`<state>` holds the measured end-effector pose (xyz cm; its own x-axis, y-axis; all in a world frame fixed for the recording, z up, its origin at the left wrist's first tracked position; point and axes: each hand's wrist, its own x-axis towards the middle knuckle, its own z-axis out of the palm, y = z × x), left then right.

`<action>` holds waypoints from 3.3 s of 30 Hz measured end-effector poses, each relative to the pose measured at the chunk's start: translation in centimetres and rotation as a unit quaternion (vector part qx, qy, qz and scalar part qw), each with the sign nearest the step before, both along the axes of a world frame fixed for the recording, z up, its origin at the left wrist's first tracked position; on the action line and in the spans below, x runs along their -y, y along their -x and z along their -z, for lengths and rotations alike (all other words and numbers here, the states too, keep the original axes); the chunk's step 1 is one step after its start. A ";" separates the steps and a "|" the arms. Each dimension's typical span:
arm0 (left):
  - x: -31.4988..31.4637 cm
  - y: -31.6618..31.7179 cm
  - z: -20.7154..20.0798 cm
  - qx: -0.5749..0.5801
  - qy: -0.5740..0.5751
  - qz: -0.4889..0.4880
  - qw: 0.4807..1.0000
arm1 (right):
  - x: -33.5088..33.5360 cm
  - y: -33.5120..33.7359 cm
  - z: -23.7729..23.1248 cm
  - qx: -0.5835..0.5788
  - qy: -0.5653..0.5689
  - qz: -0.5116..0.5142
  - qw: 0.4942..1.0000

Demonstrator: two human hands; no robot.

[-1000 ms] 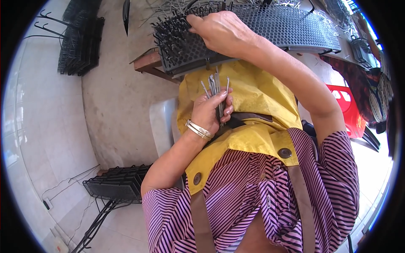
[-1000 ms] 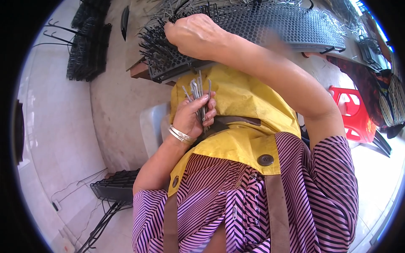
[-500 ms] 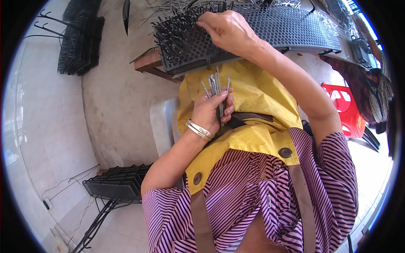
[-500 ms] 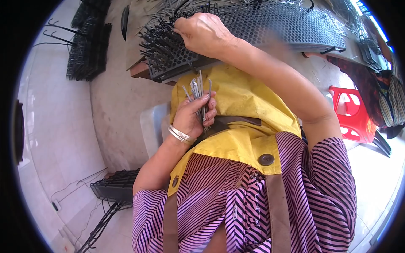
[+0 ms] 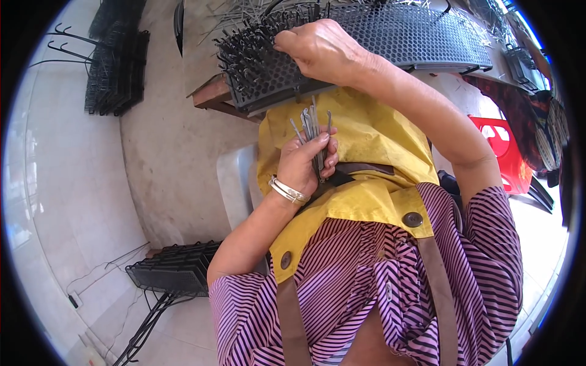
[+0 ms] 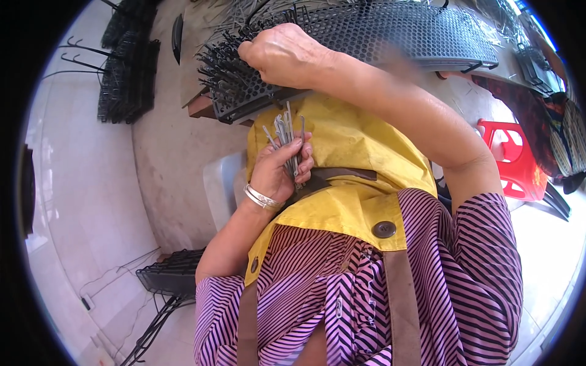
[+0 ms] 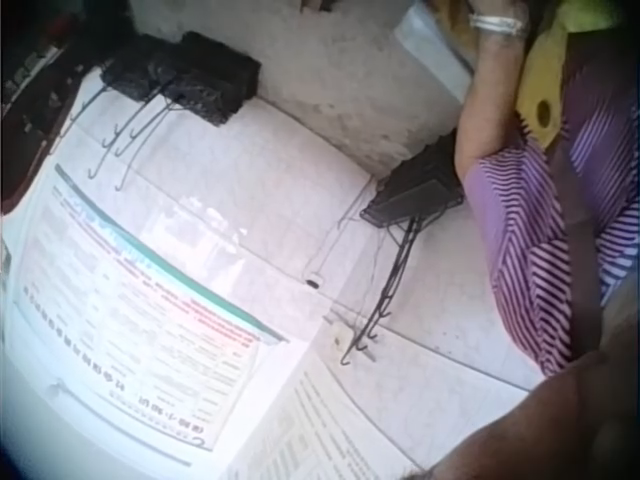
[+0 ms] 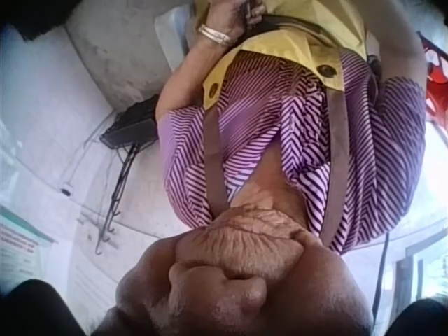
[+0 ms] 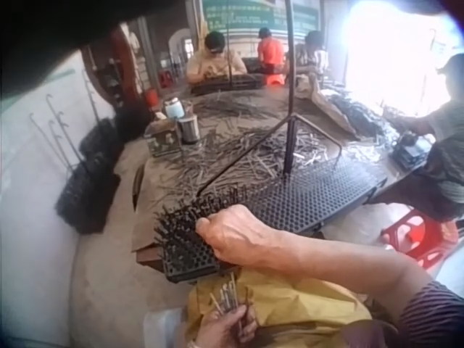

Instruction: Inserting small metal pins into a perforated metal grid as part of an assembly process on a fabrication floor.

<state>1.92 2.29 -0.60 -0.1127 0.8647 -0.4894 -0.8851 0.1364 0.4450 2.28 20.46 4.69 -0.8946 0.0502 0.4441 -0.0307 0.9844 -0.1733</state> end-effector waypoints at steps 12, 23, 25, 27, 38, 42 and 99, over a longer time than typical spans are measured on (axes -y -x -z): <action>0.3 0.0 0.2 -0.008 0.003 0.010 1.000 | -1.3 0.7 -0.4 -0.074 0.052 -0.002 0.996; 0.3 0.2 0.5 -0.018 0.017 0.018 1.000 | -1.1 1.4 -1.3 -0.002 0.023 -0.031 0.999; 0.3 0.3 0.6 -0.021 0.014 0.021 0.999 | -1.1 1.7 -1.9 0.009 0.020 -0.030 0.999; 0.3 0.3 0.5 -0.022 0.021 0.026 0.999 | -0.8 2.1 -2.7 0.037 -0.031 -0.038 0.998; 0.5 0.4 0.5 -0.024 0.019 0.028 0.999 | 0.4 1.5 -2.0 0.055 -0.075 -0.060 0.994; 0.4 0.3 0.5 -0.022 0.007 0.017 1.000 | 0.2 -0.6 -0.4 0.046 -0.023 -0.008 0.999; 0.0 -0.1 0.2 -0.002 -0.071 0.009 0.997 | 3.2 -5.5 1.2 0.164 0.589 0.080 0.787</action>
